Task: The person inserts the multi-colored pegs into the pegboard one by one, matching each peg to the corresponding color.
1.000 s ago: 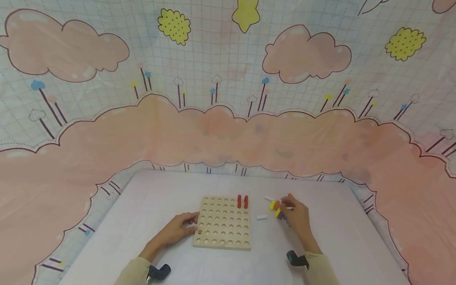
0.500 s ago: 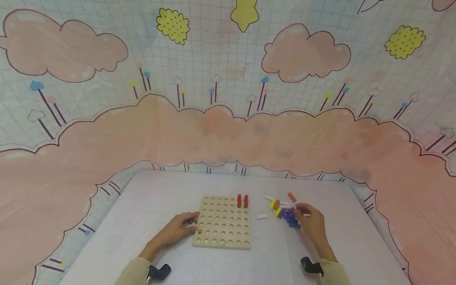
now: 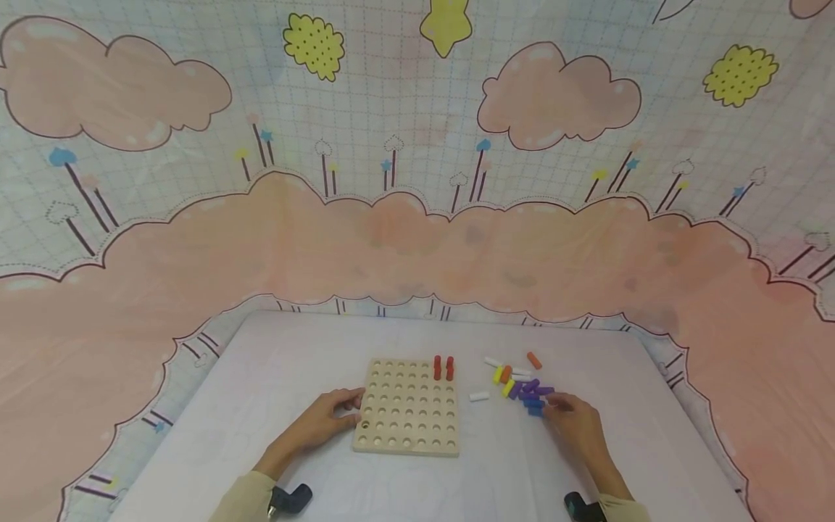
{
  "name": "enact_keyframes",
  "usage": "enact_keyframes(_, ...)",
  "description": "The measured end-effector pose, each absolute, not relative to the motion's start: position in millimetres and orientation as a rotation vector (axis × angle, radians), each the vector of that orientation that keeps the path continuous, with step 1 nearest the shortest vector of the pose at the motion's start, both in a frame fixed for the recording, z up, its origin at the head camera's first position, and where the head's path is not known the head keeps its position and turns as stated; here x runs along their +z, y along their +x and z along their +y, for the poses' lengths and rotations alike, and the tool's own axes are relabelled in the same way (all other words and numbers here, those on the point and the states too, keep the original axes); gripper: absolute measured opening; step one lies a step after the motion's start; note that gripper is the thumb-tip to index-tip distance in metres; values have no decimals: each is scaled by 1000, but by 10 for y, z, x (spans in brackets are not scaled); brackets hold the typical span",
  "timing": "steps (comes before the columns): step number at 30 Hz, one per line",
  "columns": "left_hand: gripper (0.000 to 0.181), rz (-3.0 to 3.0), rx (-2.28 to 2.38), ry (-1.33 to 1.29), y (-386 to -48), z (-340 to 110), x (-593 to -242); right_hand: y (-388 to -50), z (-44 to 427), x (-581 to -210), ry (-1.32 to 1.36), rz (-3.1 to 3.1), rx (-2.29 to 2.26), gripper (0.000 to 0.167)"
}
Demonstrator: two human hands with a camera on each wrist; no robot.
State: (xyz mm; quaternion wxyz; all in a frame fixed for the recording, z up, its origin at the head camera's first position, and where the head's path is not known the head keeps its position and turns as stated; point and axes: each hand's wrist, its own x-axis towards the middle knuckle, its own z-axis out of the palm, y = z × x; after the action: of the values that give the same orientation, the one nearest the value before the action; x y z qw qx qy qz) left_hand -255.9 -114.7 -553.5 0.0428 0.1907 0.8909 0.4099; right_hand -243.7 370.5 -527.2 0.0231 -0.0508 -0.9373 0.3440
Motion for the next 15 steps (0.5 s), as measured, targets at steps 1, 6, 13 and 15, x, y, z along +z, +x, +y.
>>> enact_keyframes(1,52,2726,1253,582,-2560,-1149,-5536,-2433,3703,-5271,-153,-2906,1067,37)
enact_keyframes(6,52,2724,1259,584,-2565,-1153,-5537,-2430,3701,-5282,-100,-2902,1036,35)
enact_keyframes(13,52,2719,1258,585,-2565,-1154,-5546,-2462,3748,-5356,-58,-2934,996,37)
enact_keyframes(15,52,2721,1257,587,-2564,-1157,-5547,-2476,3760,-5375,-49,-2941,992,37)
